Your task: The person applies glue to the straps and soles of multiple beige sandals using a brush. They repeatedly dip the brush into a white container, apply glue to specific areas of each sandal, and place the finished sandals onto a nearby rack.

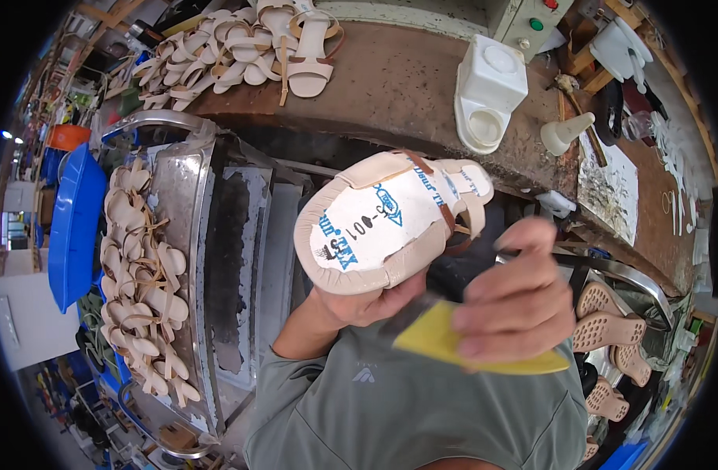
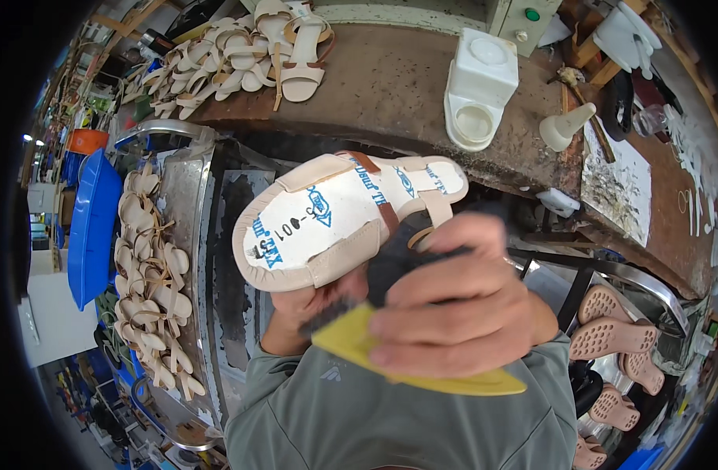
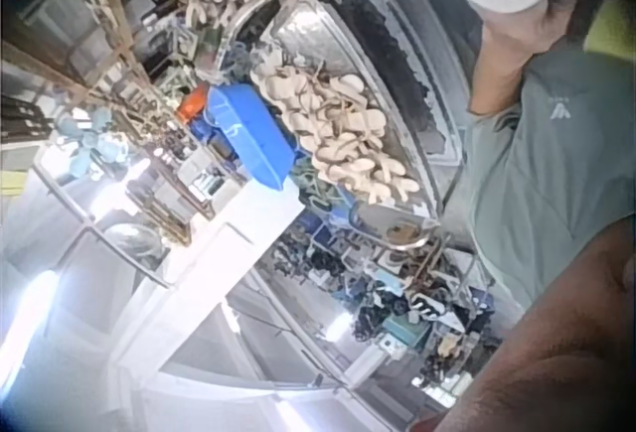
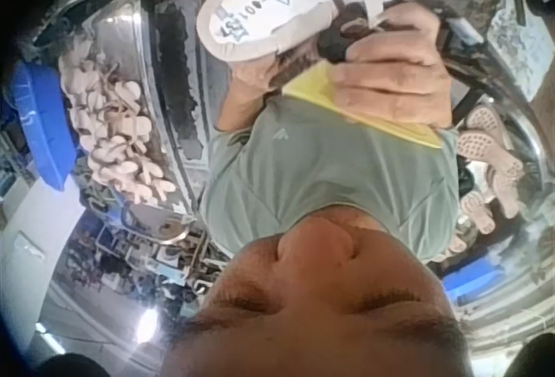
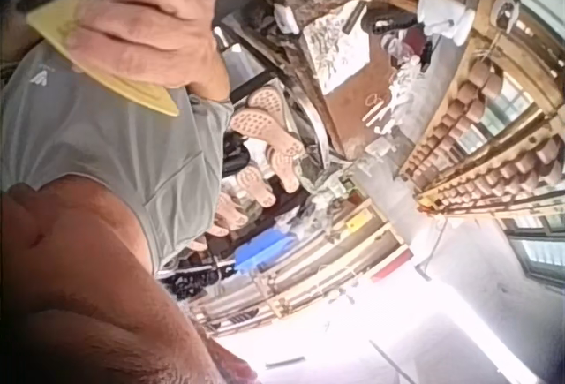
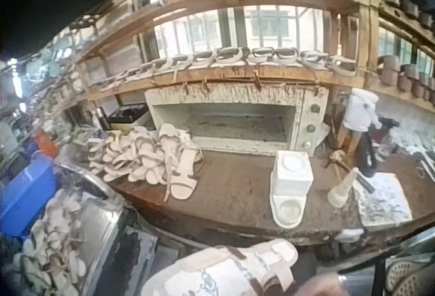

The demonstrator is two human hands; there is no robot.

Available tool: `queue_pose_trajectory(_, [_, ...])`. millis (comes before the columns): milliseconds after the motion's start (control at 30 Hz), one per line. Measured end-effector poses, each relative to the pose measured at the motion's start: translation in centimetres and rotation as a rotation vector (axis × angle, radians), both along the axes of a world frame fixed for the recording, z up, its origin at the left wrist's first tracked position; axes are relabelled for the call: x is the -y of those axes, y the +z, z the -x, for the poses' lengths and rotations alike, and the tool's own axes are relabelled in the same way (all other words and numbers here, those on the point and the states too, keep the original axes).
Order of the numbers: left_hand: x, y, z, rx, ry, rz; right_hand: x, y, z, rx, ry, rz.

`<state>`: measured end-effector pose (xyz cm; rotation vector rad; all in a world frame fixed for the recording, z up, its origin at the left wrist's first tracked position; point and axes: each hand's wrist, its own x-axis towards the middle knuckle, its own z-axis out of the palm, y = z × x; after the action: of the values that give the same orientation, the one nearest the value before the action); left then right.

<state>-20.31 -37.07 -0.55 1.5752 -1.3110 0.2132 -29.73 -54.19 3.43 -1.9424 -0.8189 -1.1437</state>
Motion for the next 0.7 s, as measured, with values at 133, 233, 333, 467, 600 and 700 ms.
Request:
queue_pose_trajectory(133, [-0.4,-0.1,0.3,-0.032,0.043,-0.034,1.5,0.7,0.7,-0.169,0.067,0.063])
queue_pose_trajectory(233, [-0.8,0.4,0.6,-0.076,0.084,-0.069,2.1,1.1,0.5,-0.222,0.044,0.083])
queue_pose_trajectory(333, [0.5,1.6,-0.2,-0.04,0.0,0.013,2.3,1.3,0.5,-0.317,-0.002,0.024])
queue_pose_trajectory(467, [-0.1,0.2,0.1,0.001,-0.008,-0.032,2.2,0.3,-0.3,0.06,0.048,-0.12])
queue_pose_trajectory(600, [-0.5,-0.1,0.1,0.019,0.105,-0.058,3.2,1.9,0.1,-0.176,0.16,0.019])
queue_pose_trajectory(700, [-0.7,0.4,-0.2,0.002,0.15,-0.018,3.7,1.1,-0.3,-0.044,0.219,-0.108])
